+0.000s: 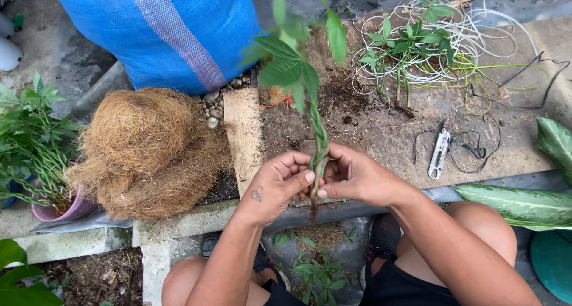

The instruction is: The person aligns two plant stems and wraps a thin white tie around the junction to secure the graft. They continue wrapping the tie along the stem to hold the two plants together.

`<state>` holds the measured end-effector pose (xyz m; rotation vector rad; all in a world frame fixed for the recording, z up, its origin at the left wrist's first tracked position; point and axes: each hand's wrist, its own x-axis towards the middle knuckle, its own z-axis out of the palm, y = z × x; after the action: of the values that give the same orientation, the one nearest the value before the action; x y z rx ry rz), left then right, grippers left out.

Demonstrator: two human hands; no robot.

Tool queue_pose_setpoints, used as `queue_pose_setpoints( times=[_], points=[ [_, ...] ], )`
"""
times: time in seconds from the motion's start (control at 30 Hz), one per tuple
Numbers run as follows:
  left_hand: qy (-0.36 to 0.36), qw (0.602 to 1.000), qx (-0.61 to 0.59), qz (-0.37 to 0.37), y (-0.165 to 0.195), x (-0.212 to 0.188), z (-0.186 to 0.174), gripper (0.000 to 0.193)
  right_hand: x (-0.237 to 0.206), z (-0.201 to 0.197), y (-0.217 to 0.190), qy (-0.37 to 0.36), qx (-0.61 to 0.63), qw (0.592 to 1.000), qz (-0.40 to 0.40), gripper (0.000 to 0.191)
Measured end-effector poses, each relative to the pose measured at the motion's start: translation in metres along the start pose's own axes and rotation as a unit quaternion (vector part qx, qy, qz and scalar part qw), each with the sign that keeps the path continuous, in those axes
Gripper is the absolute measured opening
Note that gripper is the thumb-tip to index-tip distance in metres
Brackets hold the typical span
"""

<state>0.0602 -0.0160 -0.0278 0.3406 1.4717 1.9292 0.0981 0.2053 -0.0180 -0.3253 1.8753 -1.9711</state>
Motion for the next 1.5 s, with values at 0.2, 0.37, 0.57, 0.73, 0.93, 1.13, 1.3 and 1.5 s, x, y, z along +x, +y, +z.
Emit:
queue_pose_setpoints(
  times=[0.2,0.37,0.57,0.73,0.93,1.13,1.3,1.5],
  points=[
    [-0.028,0.995,0.083,-0.046,0.007,-0.004,0.015,0.019,-0.013,-0.034,-0.013,0.064,0.042,0.997,0.017,0.037],
    [0.008,0.976,0.206,-0.071,0.017,-0.008,0.025,0.02,-0.009,-0.03,-0.001,0.103,0.038,0.992,0.066,0.022],
    [0.01,0.983,0.174,-0.061,0.019,-0.004,0.027,0.028,-0.005,-0.025,0.004,0.147,0.063,0.987,0.03,0.014],
    [0.008,0.988,0.148,-0.037,0.016,-0.003,0.027,0.033,-0.004,-0.017,0.005,0.195,0.031,0.98,0.024,0.018],
    [0.015,0.986,0.162,-0.046,0.016,-0.002,0.026,0.04,-0.002,-0.012,-0.002,0.19,0.068,0.979,0.019,0.013],
    [0.02,0.984,0.175,-0.037,0.013,0.0,0.026,0.035,0.001,-0.018,-0.002,0.174,0.079,0.981,0.017,0.015],
    [0.024,0.965,0.256,-0.045,0.013,-0.004,0.029,0.031,-0.001,-0.031,-0.007,0.136,-0.078,0.987,0.044,0.018],
    [0.02,0.97,0.237,-0.041,0.018,-0.004,0.031,0.036,0.0,-0.03,-0.004,0.149,-0.046,0.986,0.058,0.02]
  ],
)
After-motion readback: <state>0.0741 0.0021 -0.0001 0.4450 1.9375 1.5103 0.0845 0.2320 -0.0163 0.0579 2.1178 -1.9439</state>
